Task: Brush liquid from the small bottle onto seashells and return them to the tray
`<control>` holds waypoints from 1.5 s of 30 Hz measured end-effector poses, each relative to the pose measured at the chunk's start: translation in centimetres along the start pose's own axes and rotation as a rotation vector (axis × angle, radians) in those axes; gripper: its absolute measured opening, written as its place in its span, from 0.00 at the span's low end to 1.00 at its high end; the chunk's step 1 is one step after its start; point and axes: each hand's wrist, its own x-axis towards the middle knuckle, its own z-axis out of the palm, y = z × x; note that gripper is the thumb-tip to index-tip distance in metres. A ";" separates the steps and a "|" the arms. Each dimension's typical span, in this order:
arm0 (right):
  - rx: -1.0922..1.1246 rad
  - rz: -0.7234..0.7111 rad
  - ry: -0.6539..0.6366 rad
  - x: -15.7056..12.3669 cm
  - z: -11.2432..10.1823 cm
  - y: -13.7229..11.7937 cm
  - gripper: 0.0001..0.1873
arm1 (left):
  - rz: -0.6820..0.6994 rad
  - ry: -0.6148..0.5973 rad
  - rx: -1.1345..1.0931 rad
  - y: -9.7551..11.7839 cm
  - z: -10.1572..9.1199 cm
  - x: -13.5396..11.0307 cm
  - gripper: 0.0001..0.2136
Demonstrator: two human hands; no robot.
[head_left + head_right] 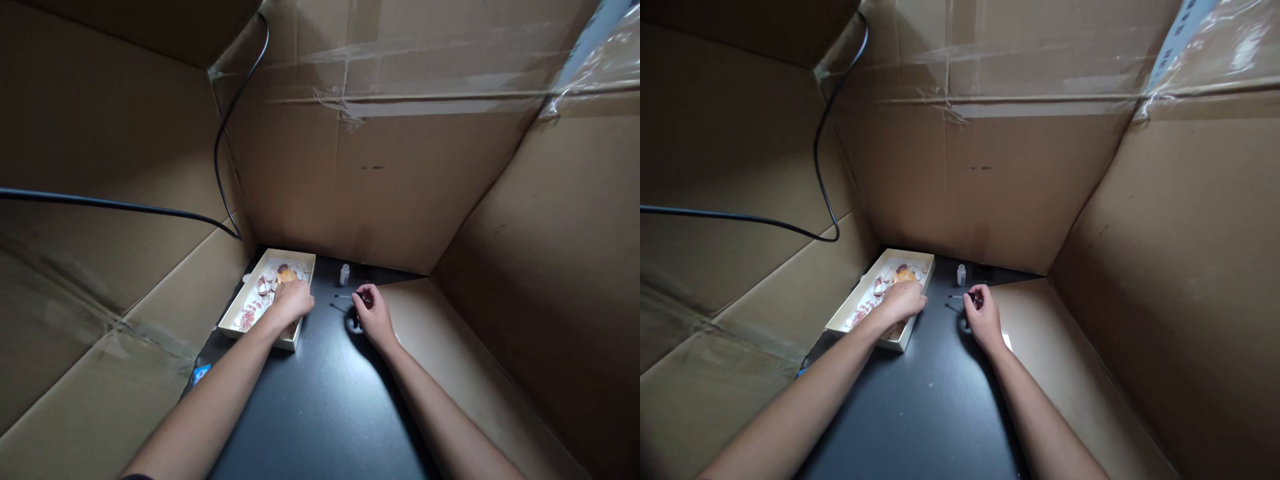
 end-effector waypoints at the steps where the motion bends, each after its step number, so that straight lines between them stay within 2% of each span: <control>1: -0.003 -0.002 -0.002 0.0 0.0 0.0 0.13 | -0.036 0.011 0.018 -0.3 -0.1 0.2 0.18; 3: -0.006 -0.004 -0.006 0.0 0.0 0.1 0.13 | -0.104 0.037 0.052 -1.0 -0.3 0.4 0.18; 6: -0.003 -0.007 0.001 0.1 0.0 0.2 0.13 | -0.135 0.072 0.060 -2.3 -0.7 0.9 0.19; 11: 0.004 -0.005 0.011 0.1 -0.1 0.2 0.13 | -0.178 0.034 0.043 -3.8 -1.4 1.8 0.18; 15: 0.001 -0.008 0.011 0.1 -0.1 0.2 0.13 | -0.183 -0.008 0.053 -4.1 -2.0 1.8 0.17; 18: 0.000 -0.021 0.024 0.1 0.0 0.1 0.13 | -0.159 0.070 0.052 -3.3 -2.1 0.7 0.16; 20: -0.002 -0.029 0.033 0.1 0.0 0.0 0.13 | -0.104 0.279 -0.004 -2.0 -1.5 -0.3 0.16; 22: -0.009 -0.035 0.043 0.1 0.0 -0.2 0.13 | 0.005 0.382 -0.135 -0.4 -0.4 -1.1 0.12; 24: -0.019 -0.046 0.062 0.0 0.0 -0.3 0.12 | 0.136 0.369 -0.327 1.2 1.3 -1.3 0.08; 28: -0.029 -0.071 0.119 -0.1 -0.2 -0.7 0.13 | 0.221 0.354 -0.761 2.9 4.5 0.0 0.05; 30: -0.032 -0.084 0.134 -0.1 -0.2 -0.9 0.13 | 0.249 0.253 -1.094 3.3 5.5 0.7 0.06; 32: -0.034 -0.112 0.135 -0.1 -0.2 -1.0 0.13 | 0.259 0.075 -1.417 3.5 6.0 1.0 0.06; 34: -0.032 -0.155 0.133 -0.2 -0.1 -1.1 0.13 | 0.271 -0.111 -1.659 3.6 6.1 1.0 0.07; 35: -0.034 -0.184 0.141 -0.2 -0.1 -1.1 0.13 | 0.281 -0.160 -1.744 3.6 6.0 0.9 0.08; 39: -0.082 -0.281 0.112 -0.5 0.2 -1.1 0.12 | 0.312 -0.382 -1.925 3.1 6.0 0.8 0.13; 42: -0.124 -0.343 0.061 -0.8 0.5 -1.2 0.11 | 0.327 -0.485 -1.972 2.5 6.2 1.3 0.12; 45: -0.174 -0.365 0.070 -0.9 0.8 -1.4 0.10 | 0.337 -0.563 -2.006 2.2 6.4 1.8 0.10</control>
